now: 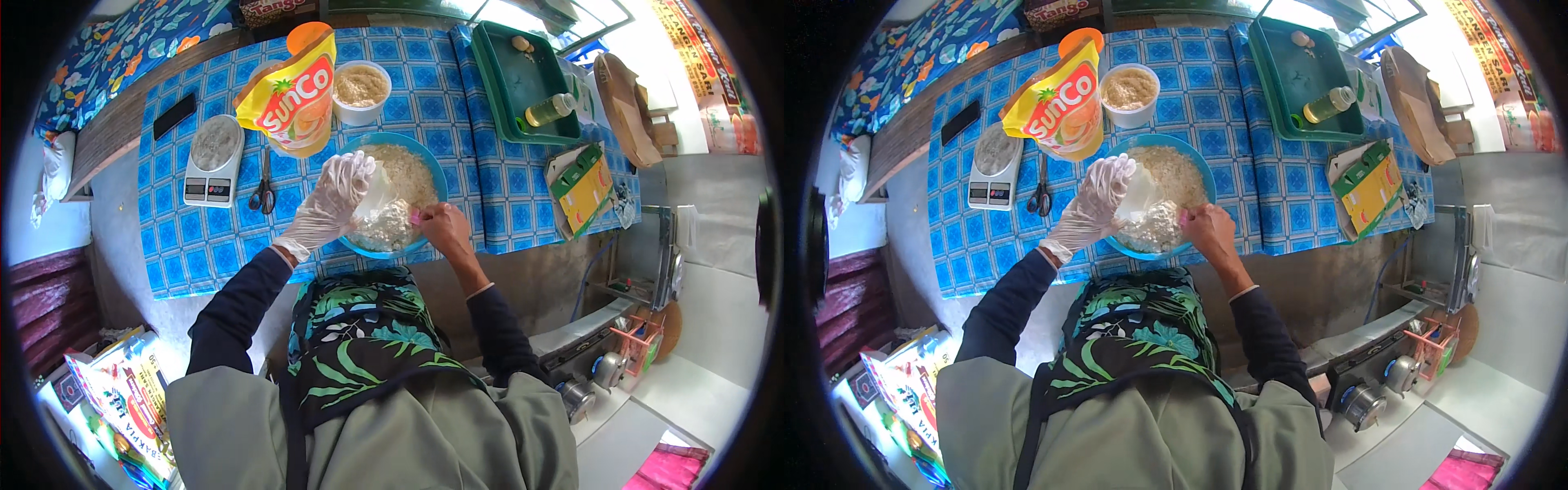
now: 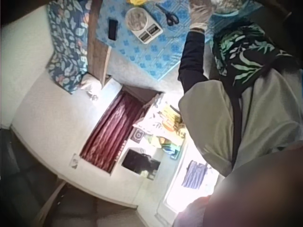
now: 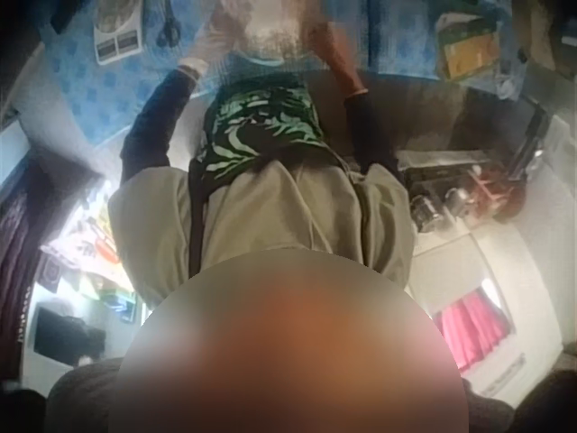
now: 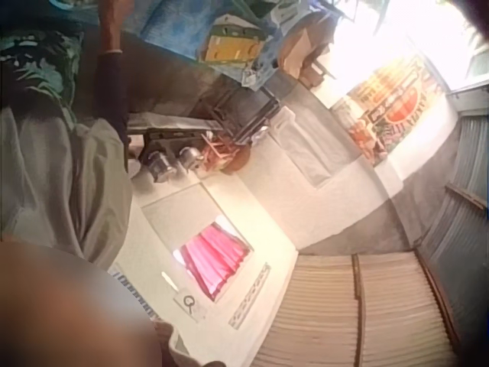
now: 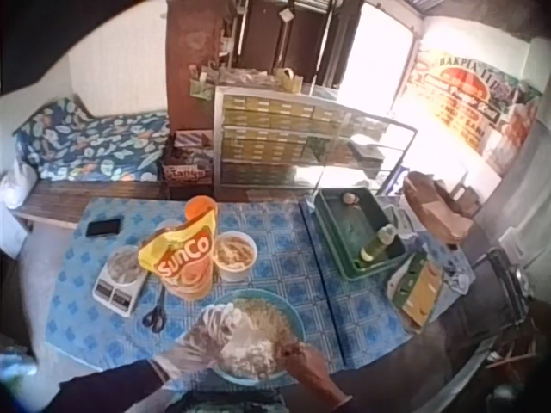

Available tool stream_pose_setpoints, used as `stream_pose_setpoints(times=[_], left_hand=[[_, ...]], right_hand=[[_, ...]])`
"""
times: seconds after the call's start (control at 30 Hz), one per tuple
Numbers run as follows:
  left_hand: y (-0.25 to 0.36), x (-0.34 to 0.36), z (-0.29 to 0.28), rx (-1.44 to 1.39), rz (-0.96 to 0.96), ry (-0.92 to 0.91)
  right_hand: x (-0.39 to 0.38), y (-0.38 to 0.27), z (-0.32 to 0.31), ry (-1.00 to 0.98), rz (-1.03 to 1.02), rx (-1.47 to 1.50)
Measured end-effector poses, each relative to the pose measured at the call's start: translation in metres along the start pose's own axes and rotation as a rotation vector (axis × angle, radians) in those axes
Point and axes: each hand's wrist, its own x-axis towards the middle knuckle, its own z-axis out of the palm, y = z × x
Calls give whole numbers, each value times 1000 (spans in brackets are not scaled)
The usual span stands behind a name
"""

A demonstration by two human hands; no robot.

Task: The person adds water and oil into a bowl containing white flour and mixes them together by hand.

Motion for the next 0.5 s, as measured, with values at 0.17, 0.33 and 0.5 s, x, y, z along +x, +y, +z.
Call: stream_pose_setpoints(times=[0.17, 0.33, 0.5], left_hand=[[-5, 17, 4, 334, 59, -39], [-17, 9, 11, -76, -32, 166], [-15, -24, 25, -523, -327, 623]], right_hand=[[-5, -2, 38, 29, 79, 237], [-9, -3, 25, 93, -63, 18], [-10, -23, -25, 208, -270, -18]])
